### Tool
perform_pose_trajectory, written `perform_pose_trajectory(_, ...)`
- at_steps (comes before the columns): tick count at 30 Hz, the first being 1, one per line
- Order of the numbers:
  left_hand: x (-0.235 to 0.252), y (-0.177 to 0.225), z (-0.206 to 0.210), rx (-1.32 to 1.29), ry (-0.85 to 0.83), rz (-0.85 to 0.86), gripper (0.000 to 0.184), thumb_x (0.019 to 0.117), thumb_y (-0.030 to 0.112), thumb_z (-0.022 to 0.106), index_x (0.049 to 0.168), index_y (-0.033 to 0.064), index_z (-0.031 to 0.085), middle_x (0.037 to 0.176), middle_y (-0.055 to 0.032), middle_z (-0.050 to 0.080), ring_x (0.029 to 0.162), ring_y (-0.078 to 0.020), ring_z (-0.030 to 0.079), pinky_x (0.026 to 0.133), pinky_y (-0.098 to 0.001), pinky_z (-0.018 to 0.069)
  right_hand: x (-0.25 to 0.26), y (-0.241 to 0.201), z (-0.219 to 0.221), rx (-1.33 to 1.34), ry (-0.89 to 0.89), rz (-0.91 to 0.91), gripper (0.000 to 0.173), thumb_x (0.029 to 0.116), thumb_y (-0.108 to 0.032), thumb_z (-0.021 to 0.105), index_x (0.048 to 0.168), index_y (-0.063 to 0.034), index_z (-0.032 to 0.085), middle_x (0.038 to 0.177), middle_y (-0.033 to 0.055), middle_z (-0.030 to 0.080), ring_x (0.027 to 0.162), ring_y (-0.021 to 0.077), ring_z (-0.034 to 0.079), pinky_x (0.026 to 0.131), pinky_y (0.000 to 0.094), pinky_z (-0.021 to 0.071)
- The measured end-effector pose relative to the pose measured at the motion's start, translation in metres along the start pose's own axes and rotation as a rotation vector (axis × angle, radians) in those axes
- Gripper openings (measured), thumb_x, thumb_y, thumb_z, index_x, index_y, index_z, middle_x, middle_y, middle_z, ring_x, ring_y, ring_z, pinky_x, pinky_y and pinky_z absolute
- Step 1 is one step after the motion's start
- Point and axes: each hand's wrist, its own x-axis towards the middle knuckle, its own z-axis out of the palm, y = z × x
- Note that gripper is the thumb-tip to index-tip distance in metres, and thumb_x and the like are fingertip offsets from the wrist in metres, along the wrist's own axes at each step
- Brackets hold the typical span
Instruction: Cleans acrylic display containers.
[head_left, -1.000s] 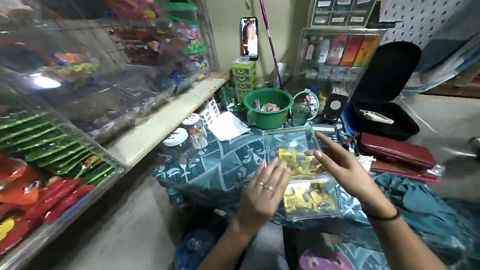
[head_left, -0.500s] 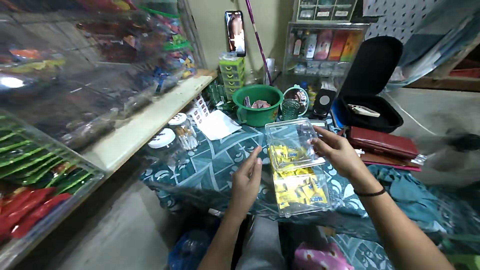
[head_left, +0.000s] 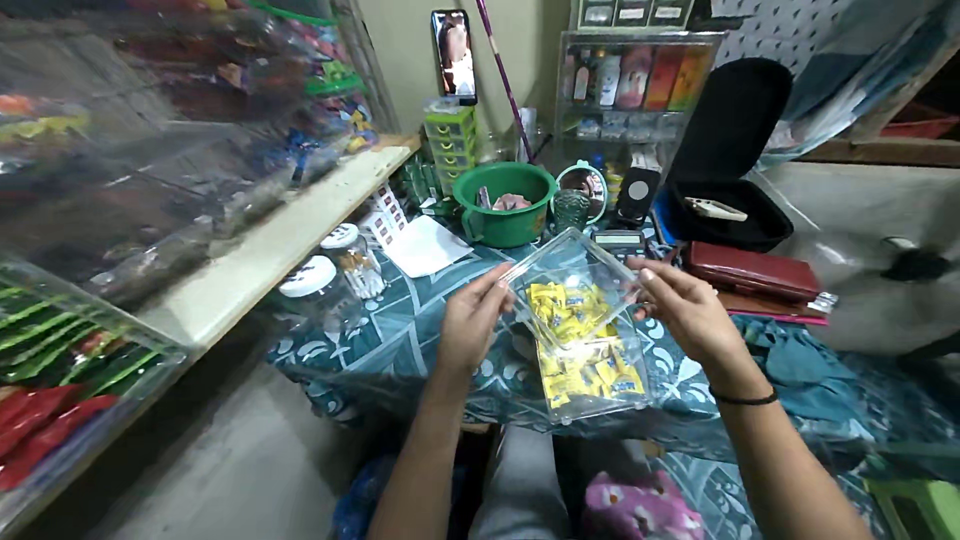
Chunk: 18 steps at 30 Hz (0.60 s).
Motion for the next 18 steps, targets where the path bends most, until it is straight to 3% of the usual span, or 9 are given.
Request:
perform_pose_trajectory(4, 0.026, -0.013, 0.005, 0.148, 0.038, -0.076, 0.033, 0.1059, 0.009, 0.049, 0.137, 0.0005, 0.056, 0.110, -0.0055, 0.067, 0.074, -0.0032, 0.059, 0.070, -0.0216, 0.0512, -0.002, 0.012, -0.002, -0.277, 0.029, -0.057, 0.024, 0.1039, -0.015, 0.057, 0.120, -0.0018, 0.069, 0.088, 0.0020, 0.071, 0.069, 0.0057, 0.066, 0.065, 0.0233, 0.0568)
perform_pose_trajectory(7, 0.032, -0.016, 0.012, 0.333, 0.034, -0.086, 0.033, 0.1070, 0.013, 0.049, 0.136, 0.0008, 0.058, 0.115, -0.0084, 0.068, 0.076, -0.0040, 0.059, 0.071, -0.0231, 0.0504, -0.005, 0.017, -0.004, -0.442, 0.049, -0.102, 0.025, 0.1039, -0.021, 0.057, 0.117, -0.0045, 0.070, 0.080, -0.0014, 0.068, 0.063, 0.0012, 0.058, 0.060, 0.0204, 0.0495)
perform_pose_trajectory(9, 0.034, -0.017, 0.015, 0.470, 0.021, -0.058, 0.033, 0.1077, 0.014, 0.048, 0.135, 0.0003, 0.060, 0.114, -0.0108, 0.069, 0.078, -0.0075, 0.059, 0.072, -0.0271, 0.0498, -0.008, 0.018, -0.005, -0.509, 0.041, -0.097, 0.026, 0.1039, -0.023, 0.057, 0.116, -0.0044, 0.069, 0.078, -0.0021, 0.067, 0.064, 0.0005, 0.059, 0.062, 0.0203, 0.0498)
perform_pose_trajectory(15, 0.040, -0.022, 0.020, 0.706, 0.008, 0.013, 0.036, 0.1090, 0.019, 0.046, 0.135, -0.0012, 0.061, 0.122, -0.0196, 0.069, 0.100, -0.0295, 0.069, 0.091, -0.0477, 0.0529, -0.010, 0.024, -0.002, -0.587, 0.043, -0.098, 0.024, 0.1036, -0.021, 0.056, 0.115, -0.0049, 0.070, 0.072, -0.0037, 0.062, 0.060, -0.0009, 0.053, 0.060, 0.0193, 0.0460)
perform_pose_trajectory(18, 0.042, -0.025, 0.019, 0.713, -0.024, 0.033, 0.036, 0.1091, 0.020, 0.045, 0.134, -0.0001, 0.061, 0.118, -0.0195, 0.070, 0.099, -0.0291, 0.069, 0.091, -0.0474, 0.0529, -0.011, 0.026, -0.004, -0.583, 0.042, -0.108, 0.023, 0.1026, -0.021, 0.057, 0.114, -0.0040, 0.069, 0.072, -0.0046, 0.061, 0.059, -0.0017, 0.050, 0.058, 0.0182, 0.0436)
